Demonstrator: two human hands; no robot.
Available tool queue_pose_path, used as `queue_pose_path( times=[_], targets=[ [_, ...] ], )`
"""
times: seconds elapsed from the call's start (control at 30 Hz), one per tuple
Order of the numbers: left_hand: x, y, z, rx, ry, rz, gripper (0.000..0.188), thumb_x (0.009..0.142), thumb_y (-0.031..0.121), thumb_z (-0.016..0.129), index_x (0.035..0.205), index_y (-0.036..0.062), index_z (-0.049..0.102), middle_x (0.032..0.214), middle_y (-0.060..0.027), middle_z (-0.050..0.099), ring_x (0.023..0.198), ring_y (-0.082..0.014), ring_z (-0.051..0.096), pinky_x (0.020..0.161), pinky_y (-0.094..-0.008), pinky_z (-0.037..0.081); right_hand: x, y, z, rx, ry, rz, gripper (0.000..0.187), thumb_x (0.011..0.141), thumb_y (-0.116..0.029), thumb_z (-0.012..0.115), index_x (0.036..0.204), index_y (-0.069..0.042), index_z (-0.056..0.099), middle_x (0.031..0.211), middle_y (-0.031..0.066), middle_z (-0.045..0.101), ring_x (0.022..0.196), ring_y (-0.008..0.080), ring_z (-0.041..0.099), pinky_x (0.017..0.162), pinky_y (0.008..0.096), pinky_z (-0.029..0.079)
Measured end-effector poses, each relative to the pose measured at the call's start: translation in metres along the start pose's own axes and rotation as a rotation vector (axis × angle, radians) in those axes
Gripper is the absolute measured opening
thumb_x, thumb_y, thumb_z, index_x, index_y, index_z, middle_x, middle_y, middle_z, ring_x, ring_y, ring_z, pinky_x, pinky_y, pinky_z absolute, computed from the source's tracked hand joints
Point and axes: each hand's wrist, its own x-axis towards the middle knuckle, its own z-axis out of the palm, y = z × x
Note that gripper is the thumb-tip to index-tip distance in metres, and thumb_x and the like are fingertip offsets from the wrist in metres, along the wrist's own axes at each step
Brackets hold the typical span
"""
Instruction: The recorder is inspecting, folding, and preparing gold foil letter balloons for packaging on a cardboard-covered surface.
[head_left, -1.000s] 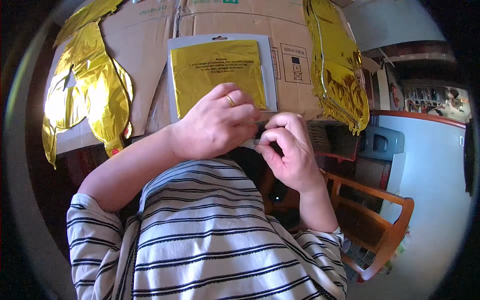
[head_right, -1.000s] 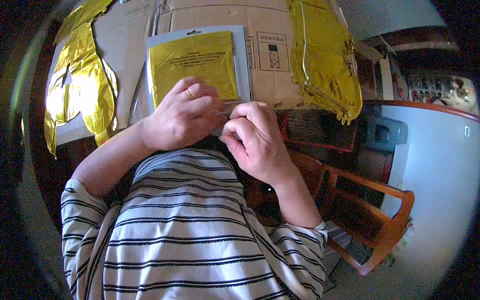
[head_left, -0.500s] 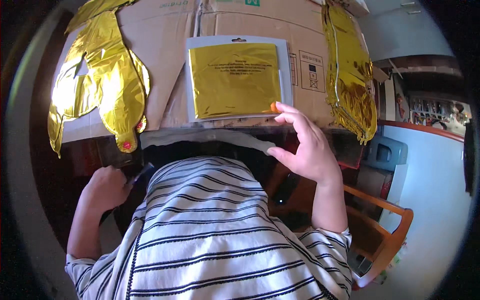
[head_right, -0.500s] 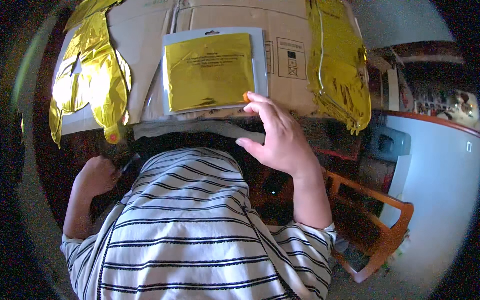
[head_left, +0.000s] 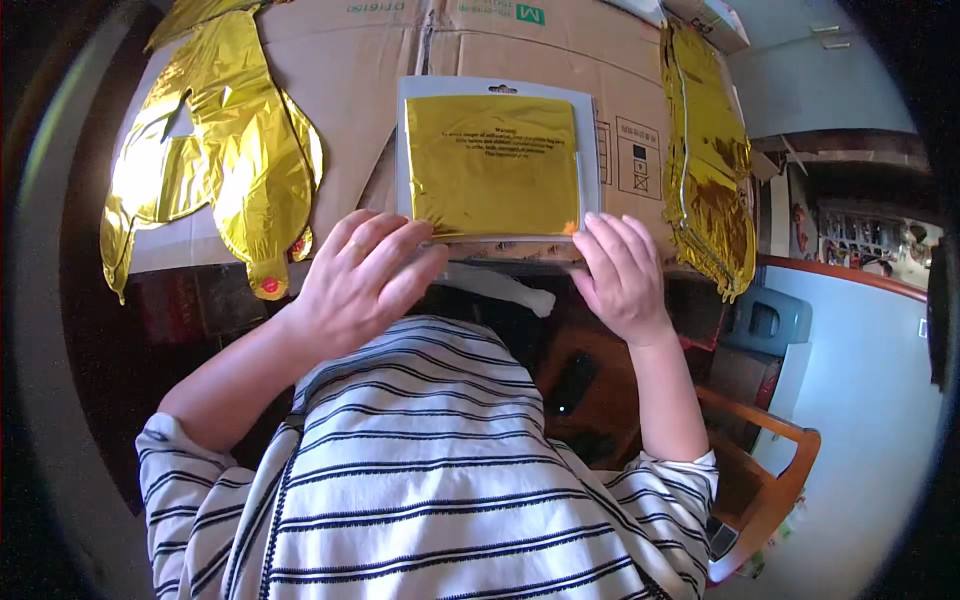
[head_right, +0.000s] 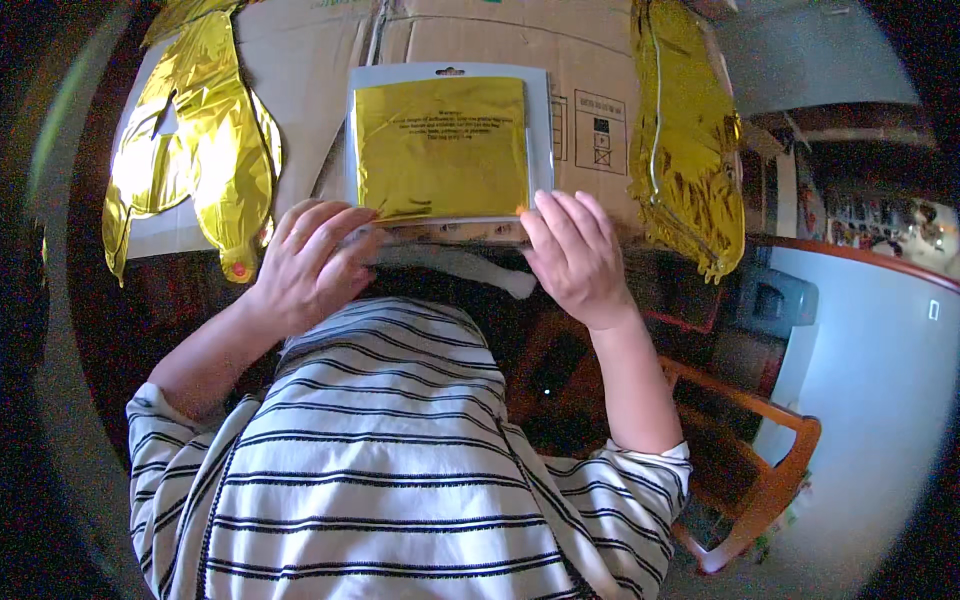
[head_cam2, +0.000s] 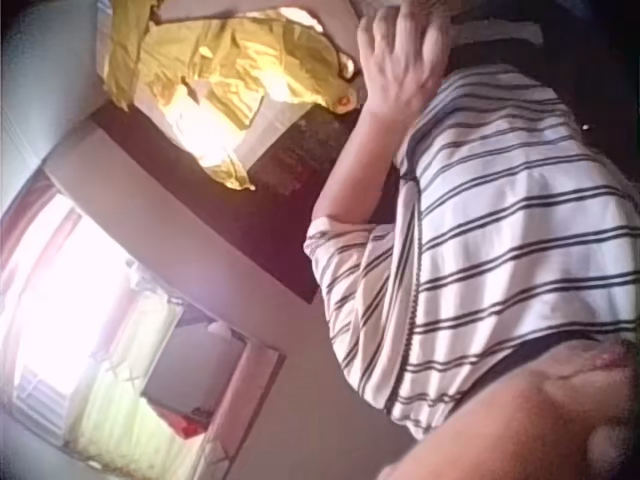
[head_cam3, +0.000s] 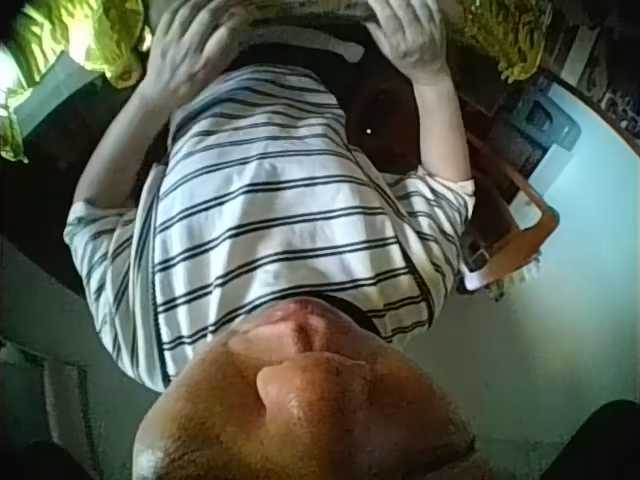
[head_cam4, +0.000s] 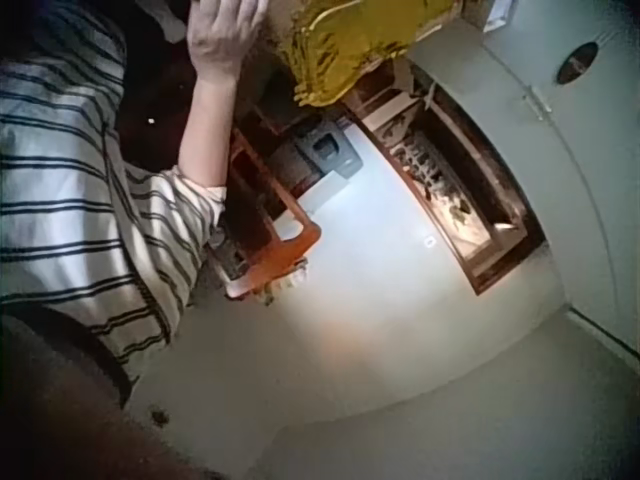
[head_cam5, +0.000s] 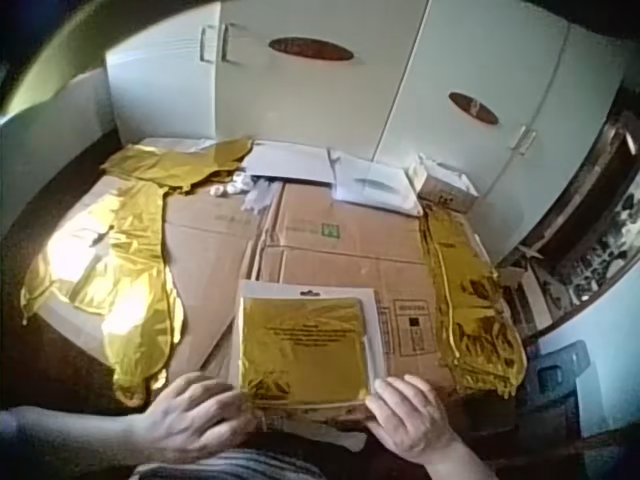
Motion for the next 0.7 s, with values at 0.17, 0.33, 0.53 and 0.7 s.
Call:
queue_pose_path(
  times=[0.17,0.33,0.53,0.7],
  targets=[
    [-0.005,-0.019,0.015,-0.135,0.124,0.023,0.026,0.075,0.008,0.077,0.097,0.0019,0.065,0.105,-0.0103,0.064,0.096,-0.0266,0.064,0.087,-0.0423,0.053,0.002,0.002,0.000,0.043,0.055,-0.034,0.051,0.072,-0.017,0.083,0.117,-0.003,0.065,0.119,0.0120,0.063,0.108,0.0283,0.062,0.101,0.0474,0.047],
    [-0.006,-0.016,0.015,-0.179,0.102,-0.116,0.024,0.076,0.005,0.078,0.096,0.0006,0.066,0.107,-0.0120,0.067,0.098,-0.0299,0.065,0.088,-0.0414,0.054,0.014,0.001,-0.010,0.149,0.056,0.019,0.043,0.072,-0.015,0.082,0.110,-0.004,0.066,0.106,0.0101,0.064,0.096,0.0286,0.062,0.096,0.0457,0.049],
    [-0.003,-0.020,0.015,-0.226,0.110,-0.165,0.019,0.076,0.003,0.078,0.091,0.0010,0.065,0.108,-0.0134,0.067,0.093,-0.0319,0.065,0.080,-0.0426,0.052,0.030,0.012,-0.014,0.399,0.008,0.261,0.012,0.078,-0.008,0.078,0.083,-0.004,0.068,0.086,0.0072,0.066,0.079,0.0243,0.064,0.073,0.0353,0.053],
    [0.012,-0.014,0.010,-0.205,0.003,-0.475,0.019,0.074,0.010,0.080,0.081,0.0050,0.063,0.106,-0.0112,0.063,0.097,-0.0318,0.059,0.084,-0.0442,0.045,0.069,0.020,-0.034,0.571,-0.455,0.764,0.017,0.079,-0.012,0.079,0.076,0.001,0.069,0.076,0.0064,0.068,0.066,0.0146,0.064,0.065,0.0318,0.052]
  ],
)
